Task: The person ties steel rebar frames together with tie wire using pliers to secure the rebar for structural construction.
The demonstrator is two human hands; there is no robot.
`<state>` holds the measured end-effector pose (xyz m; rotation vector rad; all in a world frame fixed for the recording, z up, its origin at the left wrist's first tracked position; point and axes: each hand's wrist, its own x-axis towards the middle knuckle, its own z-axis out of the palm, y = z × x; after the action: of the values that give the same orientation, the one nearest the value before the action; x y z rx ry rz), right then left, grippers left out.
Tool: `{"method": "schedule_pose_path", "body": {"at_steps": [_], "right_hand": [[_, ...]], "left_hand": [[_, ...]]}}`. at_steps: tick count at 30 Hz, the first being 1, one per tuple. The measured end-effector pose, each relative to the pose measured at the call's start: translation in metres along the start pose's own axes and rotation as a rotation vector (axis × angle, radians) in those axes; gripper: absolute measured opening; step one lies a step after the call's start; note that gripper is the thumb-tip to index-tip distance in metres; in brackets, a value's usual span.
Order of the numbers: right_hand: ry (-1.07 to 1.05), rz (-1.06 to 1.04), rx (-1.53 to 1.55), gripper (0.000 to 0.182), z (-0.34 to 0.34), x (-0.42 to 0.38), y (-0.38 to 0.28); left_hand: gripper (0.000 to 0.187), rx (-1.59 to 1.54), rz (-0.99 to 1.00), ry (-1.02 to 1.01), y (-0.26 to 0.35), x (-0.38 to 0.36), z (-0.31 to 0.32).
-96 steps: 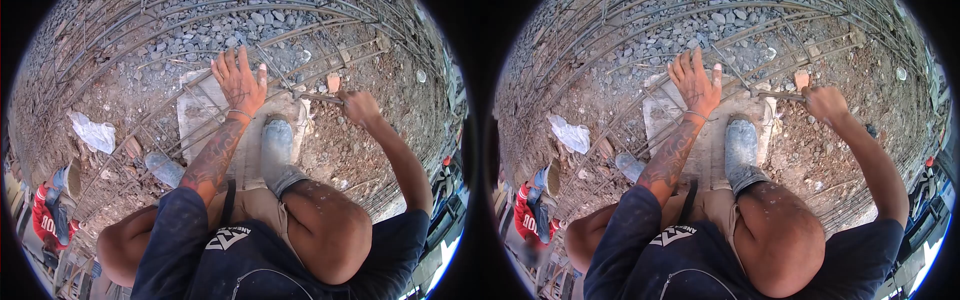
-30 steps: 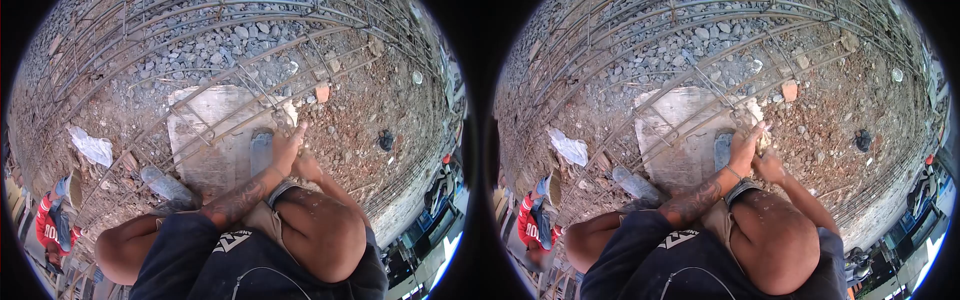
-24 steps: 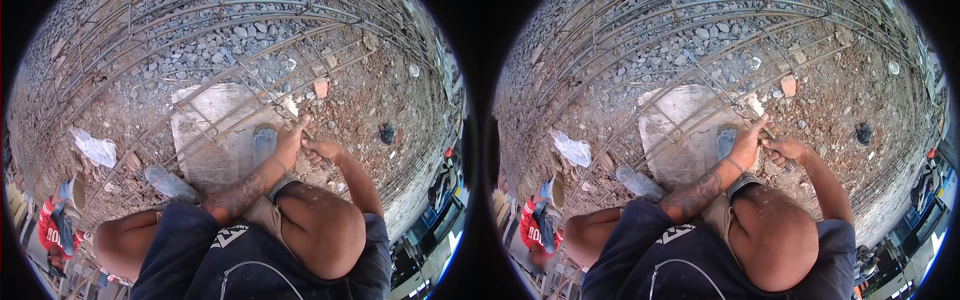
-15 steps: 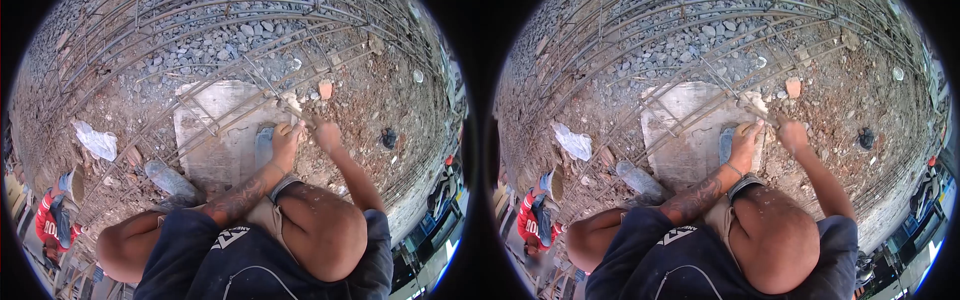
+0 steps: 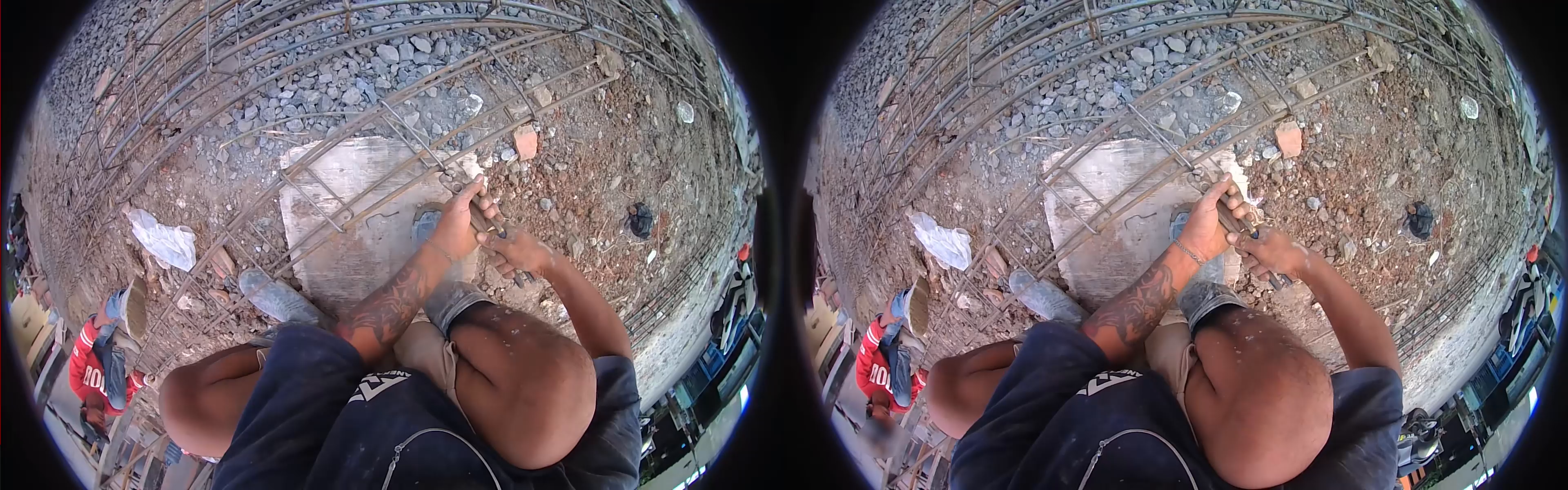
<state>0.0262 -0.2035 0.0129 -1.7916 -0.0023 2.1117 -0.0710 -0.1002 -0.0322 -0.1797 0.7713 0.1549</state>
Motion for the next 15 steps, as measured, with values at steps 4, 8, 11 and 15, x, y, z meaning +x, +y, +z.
{"method": "schedule_pose_path", "body": {"at_steps": [4, 8, 11, 15], "right_hand": [[0.038, 0.079, 0.092, 0.039, 0.021, -0.020, -0.013], [0.075, 0.151, 0.509, 0.031, 0.080, -0.027, -0.023], [0.478, 0.015, 0.605, 0.028, 0.165, -0.006, -0.035], [0.629, -0.070, 0.502, 0.035, 0.180, 0.019, -0.040]], "left_hand": [[0.026, -0.014, -0.061, 0.089, 0.007, -0.004, 0.007], [0.025, 0.221, -0.174, 0.178, 0.033, -0.024, 0.009], [0.027, 0.763, -0.289, 0.149, 0.070, -0.046, -0.002], [0.090, 2.079, 0.150, -0.424, 0.105, -0.155, 0.006]]}}
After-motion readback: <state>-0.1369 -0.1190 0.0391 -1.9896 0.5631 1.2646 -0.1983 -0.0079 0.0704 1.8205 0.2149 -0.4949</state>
